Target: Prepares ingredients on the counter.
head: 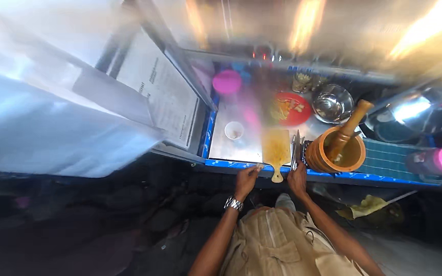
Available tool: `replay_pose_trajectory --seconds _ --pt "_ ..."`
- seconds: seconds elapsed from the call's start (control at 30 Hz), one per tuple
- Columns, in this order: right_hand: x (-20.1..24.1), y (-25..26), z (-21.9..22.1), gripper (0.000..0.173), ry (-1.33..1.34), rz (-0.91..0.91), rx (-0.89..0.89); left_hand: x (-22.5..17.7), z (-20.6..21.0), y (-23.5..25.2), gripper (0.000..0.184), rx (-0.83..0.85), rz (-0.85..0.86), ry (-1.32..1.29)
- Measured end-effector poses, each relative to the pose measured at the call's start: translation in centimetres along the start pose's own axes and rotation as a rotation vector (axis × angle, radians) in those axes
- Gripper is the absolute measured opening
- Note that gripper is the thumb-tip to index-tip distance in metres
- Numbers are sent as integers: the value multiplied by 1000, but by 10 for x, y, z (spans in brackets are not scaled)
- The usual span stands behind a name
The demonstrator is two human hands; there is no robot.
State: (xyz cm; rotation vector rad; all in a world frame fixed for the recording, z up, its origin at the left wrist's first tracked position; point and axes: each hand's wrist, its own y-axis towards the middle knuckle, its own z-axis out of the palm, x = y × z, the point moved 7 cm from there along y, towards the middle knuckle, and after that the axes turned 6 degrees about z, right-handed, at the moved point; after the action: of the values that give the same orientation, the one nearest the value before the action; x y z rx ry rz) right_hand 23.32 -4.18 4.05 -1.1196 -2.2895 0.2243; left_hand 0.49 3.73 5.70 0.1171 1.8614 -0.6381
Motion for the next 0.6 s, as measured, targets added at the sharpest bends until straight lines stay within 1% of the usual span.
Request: replay_pose_trajectory --seconds 0.13,0.17,0.27,0.33,0.43,0.5,0.6 --pt "-1 -16 -12 57 -7 34 -3 -4 37 40 37 39 21 32" --pt "-1 -23 -14 55 7 11 12 -3 46 48 38 33 19 30" --pt "-3 -48 -18 53 -1 -125 100 -2 63 64 33 -10 1 119" --pt "-3 -63 -16 56 -93 -187 182 -4 66 68 30 -83 3 209" --pt "-8 -73 -11 56 -222 -171 268 -8 67 66 27 -172 27 304" --pt "-11 -74 -10 57 -267 -137 302 -8 67 64 29 -172 -14 322" --pt "-13 -76 -13 57 -287 -119 309 -8 67 59 32 -142 -121 334"
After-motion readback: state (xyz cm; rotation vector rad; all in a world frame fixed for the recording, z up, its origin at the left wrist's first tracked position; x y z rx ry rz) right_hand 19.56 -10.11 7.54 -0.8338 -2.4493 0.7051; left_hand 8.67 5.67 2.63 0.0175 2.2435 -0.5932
